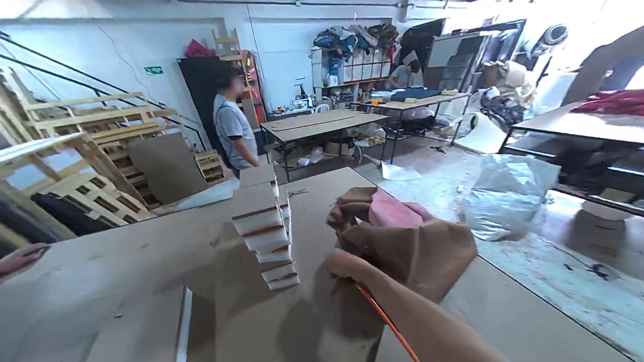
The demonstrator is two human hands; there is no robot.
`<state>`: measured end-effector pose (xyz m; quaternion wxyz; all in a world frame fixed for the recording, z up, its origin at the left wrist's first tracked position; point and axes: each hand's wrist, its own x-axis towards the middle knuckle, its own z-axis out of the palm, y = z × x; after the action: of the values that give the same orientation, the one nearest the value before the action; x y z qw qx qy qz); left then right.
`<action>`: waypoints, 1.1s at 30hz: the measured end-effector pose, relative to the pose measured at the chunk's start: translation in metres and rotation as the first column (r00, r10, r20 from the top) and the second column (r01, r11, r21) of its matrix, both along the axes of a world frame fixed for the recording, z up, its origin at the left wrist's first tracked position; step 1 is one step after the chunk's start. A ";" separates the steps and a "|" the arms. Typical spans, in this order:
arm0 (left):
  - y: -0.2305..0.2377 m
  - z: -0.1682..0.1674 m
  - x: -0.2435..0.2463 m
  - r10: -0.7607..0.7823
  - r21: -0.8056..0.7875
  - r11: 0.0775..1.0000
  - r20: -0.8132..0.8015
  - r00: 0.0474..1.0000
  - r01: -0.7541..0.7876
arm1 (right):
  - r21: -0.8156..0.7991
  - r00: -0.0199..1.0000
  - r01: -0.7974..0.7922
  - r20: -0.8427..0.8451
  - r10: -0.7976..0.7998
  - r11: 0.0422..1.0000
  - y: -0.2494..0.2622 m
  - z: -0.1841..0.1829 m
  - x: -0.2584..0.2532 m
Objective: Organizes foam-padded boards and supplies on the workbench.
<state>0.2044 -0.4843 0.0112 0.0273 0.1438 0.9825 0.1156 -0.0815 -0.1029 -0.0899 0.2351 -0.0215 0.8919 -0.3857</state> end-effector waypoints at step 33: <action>0.176 -0.018 -0.264 0.868 0.838 0.462 -0.362 0.340 -0.290 | -0.328 0.991 -0.053 -0.135 0.008 0.943 -0.051 0.123 0.039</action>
<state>-0.0601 -0.3082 -0.0064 -0.4891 -0.2175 0.7583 0.3721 -0.0423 -0.1539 0.0330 0.1747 -0.0999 0.8278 -0.5237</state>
